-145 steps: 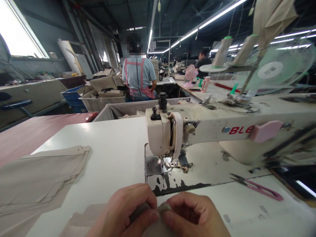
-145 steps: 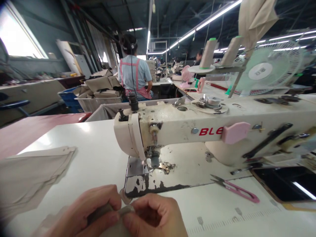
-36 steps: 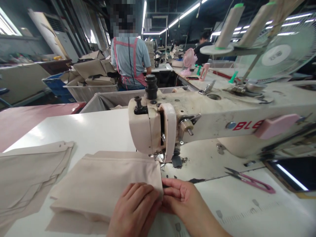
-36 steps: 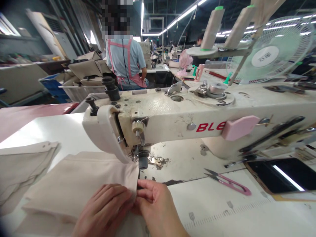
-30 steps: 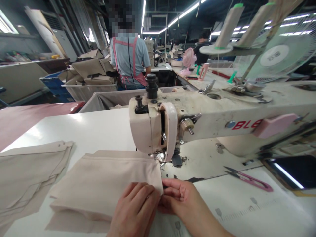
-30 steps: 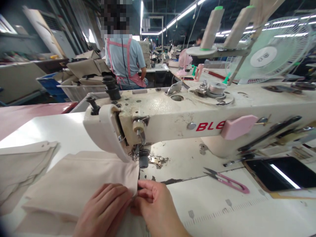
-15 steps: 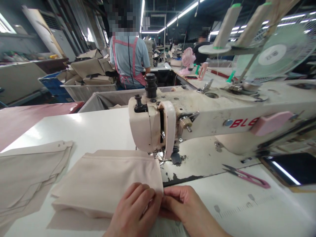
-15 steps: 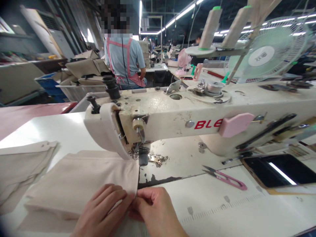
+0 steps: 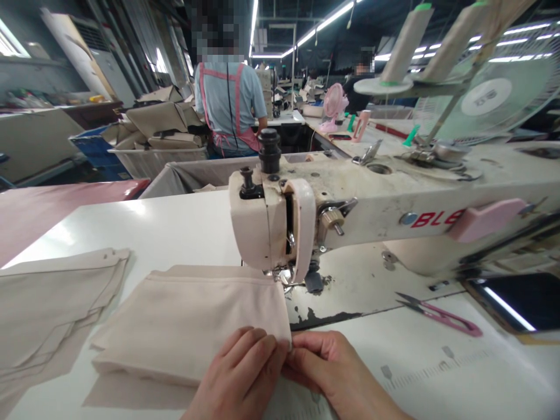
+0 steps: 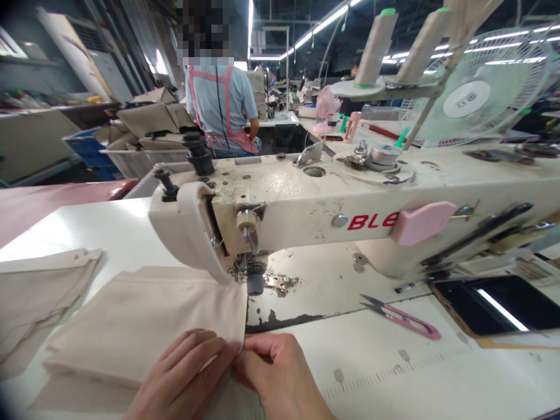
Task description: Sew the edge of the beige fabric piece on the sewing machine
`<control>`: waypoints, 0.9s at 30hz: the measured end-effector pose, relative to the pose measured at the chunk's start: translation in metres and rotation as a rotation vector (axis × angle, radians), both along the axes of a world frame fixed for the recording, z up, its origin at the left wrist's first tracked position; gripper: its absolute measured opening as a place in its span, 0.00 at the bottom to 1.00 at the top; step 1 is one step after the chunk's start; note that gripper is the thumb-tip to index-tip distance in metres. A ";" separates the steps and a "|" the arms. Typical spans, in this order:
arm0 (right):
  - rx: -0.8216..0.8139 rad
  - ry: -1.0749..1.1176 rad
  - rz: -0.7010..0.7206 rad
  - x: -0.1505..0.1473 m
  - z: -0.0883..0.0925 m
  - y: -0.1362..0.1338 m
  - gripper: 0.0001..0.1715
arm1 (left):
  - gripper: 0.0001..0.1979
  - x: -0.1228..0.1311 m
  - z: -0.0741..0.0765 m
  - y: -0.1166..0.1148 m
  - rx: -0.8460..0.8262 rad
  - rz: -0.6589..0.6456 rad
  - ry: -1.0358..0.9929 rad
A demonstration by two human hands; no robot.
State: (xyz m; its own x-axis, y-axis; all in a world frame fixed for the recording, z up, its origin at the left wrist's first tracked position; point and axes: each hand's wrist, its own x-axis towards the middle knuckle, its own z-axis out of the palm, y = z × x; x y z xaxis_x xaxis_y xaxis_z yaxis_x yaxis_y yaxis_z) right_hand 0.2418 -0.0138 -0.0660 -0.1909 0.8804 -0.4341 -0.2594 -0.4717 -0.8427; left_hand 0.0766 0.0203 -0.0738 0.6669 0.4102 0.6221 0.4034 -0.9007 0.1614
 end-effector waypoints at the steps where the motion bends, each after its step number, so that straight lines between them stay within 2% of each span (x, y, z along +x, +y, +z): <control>1: 0.003 0.002 -0.002 0.000 0.000 0.000 0.16 | 0.12 0.000 -0.001 0.000 0.010 -0.002 0.001; 5: -0.023 0.055 -0.009 0.000 0.006 0.000 0.11 | 0.11 0.000 -0.001 0.000 0.013 0.020 -0.031; 8: -0.023 0.103 0.017 0.000 0.009 -0.002 0.09 | 0.11 0.001 -0.001 -0.001 -0.093 0.070 -0.077; 11: 0.045 -0.011 0.078 0.004 0.003 -0.006 0.08 | 0.12 0.001 0.000 -0.003 -0.108 0.074 -0.056; 13: 0.233 -0.290 0.038 0.011 -0.004 -0.007 0.09 | 0.12 0.001 0.001 -0.004 -0.046 0.037 -0.023; 15: 0.611 -0.637 0.003 0.019 -0.008 -0.004 0.12 | 0.12 0.000 0.002 -0.005 -0.018 -0.020 -0.009; 17: 1.050 -0.881 0.107 0.027 -0.010 0.004 0.13 | 0.12 -0.002 0.004 -0.002 -0.104 -0.051 -0.033; 19: 1.306 -0.981 0.283 0.032 -0.010 0.014 0.11 | 0.11 -0.004 0.008 0.006 -0.267 -0.024 -0.011; 22: 1.414 -1.043 0.403 0.034 -0.010 0.025 0.14 | 0.09 -0.009 0.014 0.028 -0.323 0.071 0.146; 25: 1.457 -1.053 0.425 0.032 -0.010 0.028 0.16 | 0.17 -0.015 0.017 0.050 -0.278 0.096 0.257; 27: 1.478 -1.050 0.410 0.031 -0.010 0.029 0.18 | 0.16 -0.017 0.016 0.057 -0.307 0.093 0.291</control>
State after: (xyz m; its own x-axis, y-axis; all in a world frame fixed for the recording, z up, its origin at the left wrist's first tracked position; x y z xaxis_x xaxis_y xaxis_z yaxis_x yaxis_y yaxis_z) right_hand 0.2723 0.0151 -0.0756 -0.6574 0.5810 0.4799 0.5018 0.8126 -0.2963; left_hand 0.0596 0.0778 -0.0580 0.7479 0.6136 0.2532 0.5488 -0.7862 0.2840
